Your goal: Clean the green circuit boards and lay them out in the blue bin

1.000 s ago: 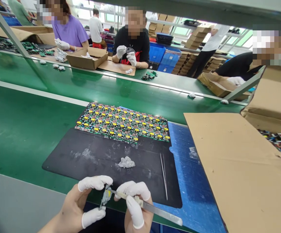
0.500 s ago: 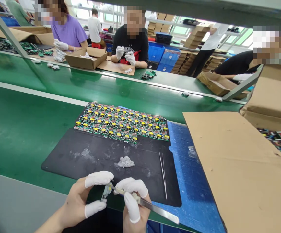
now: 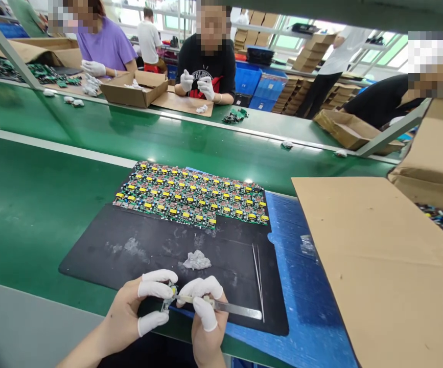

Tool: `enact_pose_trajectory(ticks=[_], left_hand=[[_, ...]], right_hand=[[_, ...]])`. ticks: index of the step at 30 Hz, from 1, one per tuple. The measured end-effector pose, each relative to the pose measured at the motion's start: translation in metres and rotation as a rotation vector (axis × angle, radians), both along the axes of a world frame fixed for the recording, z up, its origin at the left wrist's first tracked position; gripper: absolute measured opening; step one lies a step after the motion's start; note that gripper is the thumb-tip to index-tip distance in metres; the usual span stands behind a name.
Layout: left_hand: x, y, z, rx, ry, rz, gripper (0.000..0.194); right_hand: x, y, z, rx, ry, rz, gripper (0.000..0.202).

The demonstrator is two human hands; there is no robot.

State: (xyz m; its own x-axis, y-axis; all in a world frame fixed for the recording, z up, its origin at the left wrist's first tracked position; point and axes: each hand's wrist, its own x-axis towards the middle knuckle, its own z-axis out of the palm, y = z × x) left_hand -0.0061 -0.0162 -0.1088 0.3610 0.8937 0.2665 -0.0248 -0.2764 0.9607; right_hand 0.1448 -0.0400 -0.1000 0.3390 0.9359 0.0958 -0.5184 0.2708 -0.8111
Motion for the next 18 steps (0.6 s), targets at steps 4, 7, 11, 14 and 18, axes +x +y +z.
enact_pose_trajectory(ticks=[4,7,11,14,18], left_hand=[[-0.002,-0.003,-0.003,-0.05,-0.005,-0.031,0.026],[-0.003,-0.007,-0.008,-0.153,-0.046,-0.014,0.046],[-0.003,-0.009,-0.011,-0.246,-0.076,-0.023,0.052],[-0.003,-0.009,-0.012,-0.28,-0.067,-0.033,0.051],[-0.003,-0.009,-0.014,-0.3,-0.06,-0.027,0.054]], right_hand=[[0.002,-0.001,-0.001,-0.035,0.031,0.005,0.009],[0.002,-0.001,-0.001,-0.032,0.018,-0.049,0.01],[0.0,0.0,-0.002,-0.043,-0.034,-0.081,0.009],[-0.002,0.0,-0.004,-0.068,-0.038,-0.09,0.006],[-0.003,-0.001,-0.005,-0.058,-0.026,-0.074,0.006]])
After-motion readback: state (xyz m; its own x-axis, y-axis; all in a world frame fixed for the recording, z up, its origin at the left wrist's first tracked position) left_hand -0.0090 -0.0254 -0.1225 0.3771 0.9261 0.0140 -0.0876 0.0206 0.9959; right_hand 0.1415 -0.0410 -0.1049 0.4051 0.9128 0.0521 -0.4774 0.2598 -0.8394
